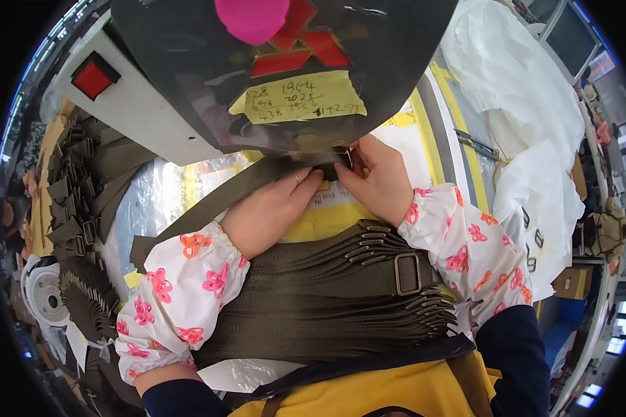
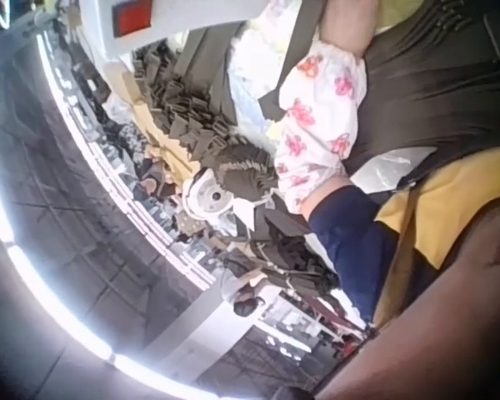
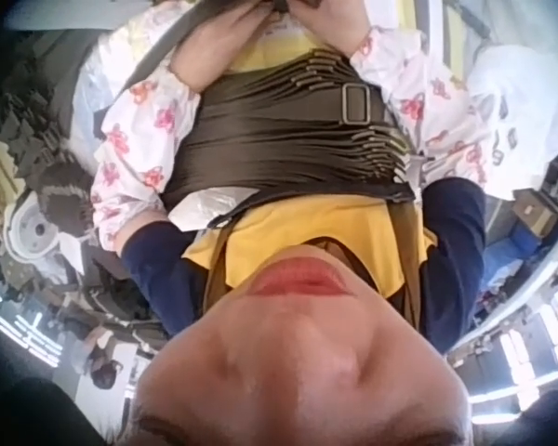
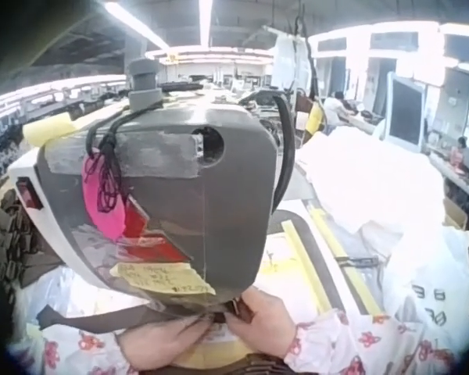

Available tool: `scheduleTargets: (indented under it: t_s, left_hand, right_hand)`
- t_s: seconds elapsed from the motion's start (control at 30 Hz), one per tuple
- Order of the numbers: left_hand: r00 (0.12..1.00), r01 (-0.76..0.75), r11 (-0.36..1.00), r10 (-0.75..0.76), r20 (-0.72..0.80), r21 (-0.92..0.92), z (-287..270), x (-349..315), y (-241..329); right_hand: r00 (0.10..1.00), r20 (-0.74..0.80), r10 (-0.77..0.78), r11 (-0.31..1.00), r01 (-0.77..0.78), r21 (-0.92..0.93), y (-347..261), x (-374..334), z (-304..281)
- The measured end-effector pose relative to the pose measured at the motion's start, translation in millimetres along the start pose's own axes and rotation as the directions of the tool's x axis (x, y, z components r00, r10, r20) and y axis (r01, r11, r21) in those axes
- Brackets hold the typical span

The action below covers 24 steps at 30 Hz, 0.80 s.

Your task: Assembling and finishing webbing straps using an industrial automatic sewing machine.

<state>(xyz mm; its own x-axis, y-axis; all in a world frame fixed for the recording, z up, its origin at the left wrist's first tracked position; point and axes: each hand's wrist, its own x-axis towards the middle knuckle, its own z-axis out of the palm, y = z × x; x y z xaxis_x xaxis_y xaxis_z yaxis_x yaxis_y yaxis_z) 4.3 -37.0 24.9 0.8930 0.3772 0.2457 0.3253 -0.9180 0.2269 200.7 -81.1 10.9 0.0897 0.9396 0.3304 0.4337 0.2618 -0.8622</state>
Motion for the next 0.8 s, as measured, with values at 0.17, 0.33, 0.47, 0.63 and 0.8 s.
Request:
scheduleTargets:
  t_s: [0.17, 0.33, 0.47, 0.63, 0.8]
  left_hand:
    - [0.991, 0.088, 0.996, -0.085, -0.1, 0.034, 3, 3, 5]
    - [0.906, 0.284, 0.943, -0.322, -0.274, -0.173, 5, 1, 5]
    - [0.925, 0.214, 0.956, -0.265, -0.272, -0.203, 5, 11, 7]
    - [0.982, 0.102, 0.983, -0.124, -0.141, -0.152, 8, 16, 3]
    - [0.998, 0.055, 0.998, -0.055, -0.002, -0.012, -2, 10, 5]
  right_hand:
    - [0.999, 0.033, 0.036, 0.998, -0.034, -0.047, 1, -1, -2]
    - [0.998, 0.045, 0.034, 0.999, -0.033, -0.018, -1, -2, -3]
    - [0.999, 0.037, 0.036, 0.999, -0.036, -0.014, -2, 0, -2]
    - [0.999, 0.042, 0.032, 0.999, -0.032, -0.007, 0, 2, -1]
    - [0.996, 0.052, 0.068, 0.997, -0.069, 0.027, 6, 1, -3]
